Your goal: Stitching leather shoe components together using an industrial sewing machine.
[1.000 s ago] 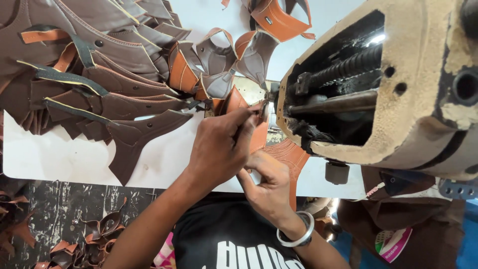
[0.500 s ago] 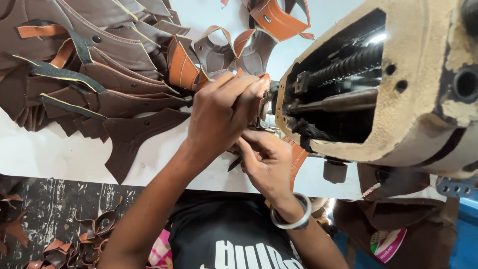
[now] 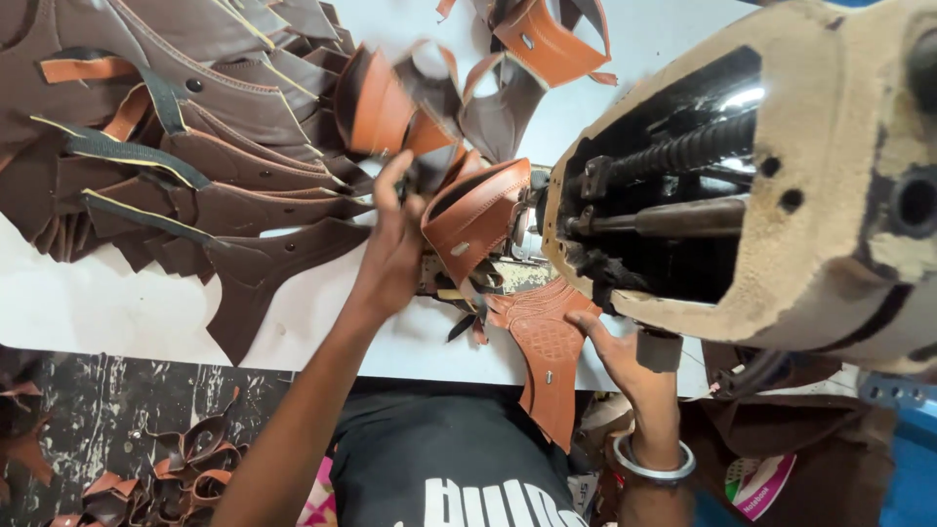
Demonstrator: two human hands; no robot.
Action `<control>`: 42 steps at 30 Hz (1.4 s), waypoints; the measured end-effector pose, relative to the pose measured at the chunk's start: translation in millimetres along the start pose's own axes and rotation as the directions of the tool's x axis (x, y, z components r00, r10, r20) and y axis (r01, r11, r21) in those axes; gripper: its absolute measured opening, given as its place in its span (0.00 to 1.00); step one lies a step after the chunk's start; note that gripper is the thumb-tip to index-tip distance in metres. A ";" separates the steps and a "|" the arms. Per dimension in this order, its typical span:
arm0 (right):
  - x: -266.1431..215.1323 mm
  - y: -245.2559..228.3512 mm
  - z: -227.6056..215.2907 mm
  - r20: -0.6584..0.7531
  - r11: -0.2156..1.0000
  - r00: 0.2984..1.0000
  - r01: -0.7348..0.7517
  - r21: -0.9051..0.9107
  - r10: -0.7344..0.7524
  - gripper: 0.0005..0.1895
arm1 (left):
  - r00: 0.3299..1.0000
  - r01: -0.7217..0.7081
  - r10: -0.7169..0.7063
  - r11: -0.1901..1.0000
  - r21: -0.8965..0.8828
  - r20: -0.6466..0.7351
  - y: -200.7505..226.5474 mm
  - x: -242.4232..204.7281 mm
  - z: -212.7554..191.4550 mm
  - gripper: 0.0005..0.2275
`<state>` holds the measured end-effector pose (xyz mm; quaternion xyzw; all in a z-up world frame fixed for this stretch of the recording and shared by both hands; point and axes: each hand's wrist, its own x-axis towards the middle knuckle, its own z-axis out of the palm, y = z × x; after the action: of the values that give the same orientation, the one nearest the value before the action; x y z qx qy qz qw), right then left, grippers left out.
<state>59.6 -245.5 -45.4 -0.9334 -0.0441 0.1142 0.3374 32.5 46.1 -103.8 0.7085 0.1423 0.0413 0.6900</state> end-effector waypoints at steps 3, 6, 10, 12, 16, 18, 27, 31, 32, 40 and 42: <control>-5.5 3.3 -4.6 -0.069 0.967 0.988 0.150 0.204 -0.139 0.13 | 0.996 -0.091 0.089 0.992 -0.083 -0.017 -29.5 56.7 11.2 0.34; -8.5 -2.5 -14.4 -0.079 0.949 0.991 0.129 0.289 -0.111 0.11 | 0.945 -0.310 0.324 0.850 -0.425 -0.041 -40.5 106.5 15.9 0.29; -4.6 -2.0 -23.0 -0.017 0.906 0.999 0.038 0.421 -0.034 0.09 | 0.942 -0.336 0.285 0.818 -0.467 -0.178 15.4 97.1 3.2 0.20; -2.9 0.8 -25.0 -0.059 0.959 0.995 0.094 0.268 -0.081 0.09 | 0.898 -0.417 0.354 0.875 -0.246 -0.263 52.4 63.9 10.0 0.16; -9.6 -8.4 -26.5 -0.078 0.958 0.991 0.126 0.260 -0.109 0.10 | 0.771 -0.502 0.580 0.808 0.309 -0.264 107.9 -31.5 24.3 0.12; -11.9 -9.1 -27.9 -0.080 0.953 0.978 0.204 0.225 -0.191 0.10 | 0.696 -0.595 0.704 0.675 0.435 -0.140 111.7 -64.2 32.7 0.12; -24.0 8.6 -31.2 -0.134 0.940 0.960 -0.268 -0.209 0.244 0.19 | 0.724 -0.650 0.541 0.742 0.162 0.428 88.0 -138.1 80.0 0.08; -59.5 5.5 -51.9 -0.148 0.814 0.976 0.214 0.540 -0.159 0.09 | 0.746 -0.208 0.074 0.970 0.126 0.662 83.4 -155.7 93.2 0.18; -69.9 -2.3 -58.1 -0.213 0.677 0.951 0.310 0.668 -0.225 0.11 | 0.684 -0.040 -0.123 0.978 0.206 0.719 84.5 -156.2 95.6 0.25; -77.7 -23.8 1.3 -0.205 0.627 0.968 0.250 0.738 -0.146 0.11 | 0.988 -0.130 0.129 0.991 -0.011 -0.080 66.7 -144.6 81.6 0.15; -74.3 -42.0 15.1 -0.141 0.659 0.980 0.198 0.726 -0.139 0.15 | 0.980 -0.086 0.090 0.996 0.026 -0.178 68.2 -120.6 69.3 0.13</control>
<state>-16.3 -215.7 -16.2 -0.7136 -0.0684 0.0563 0.6949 -55.2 -52.5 -22.8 0.7138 0.1725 0.1339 0.6655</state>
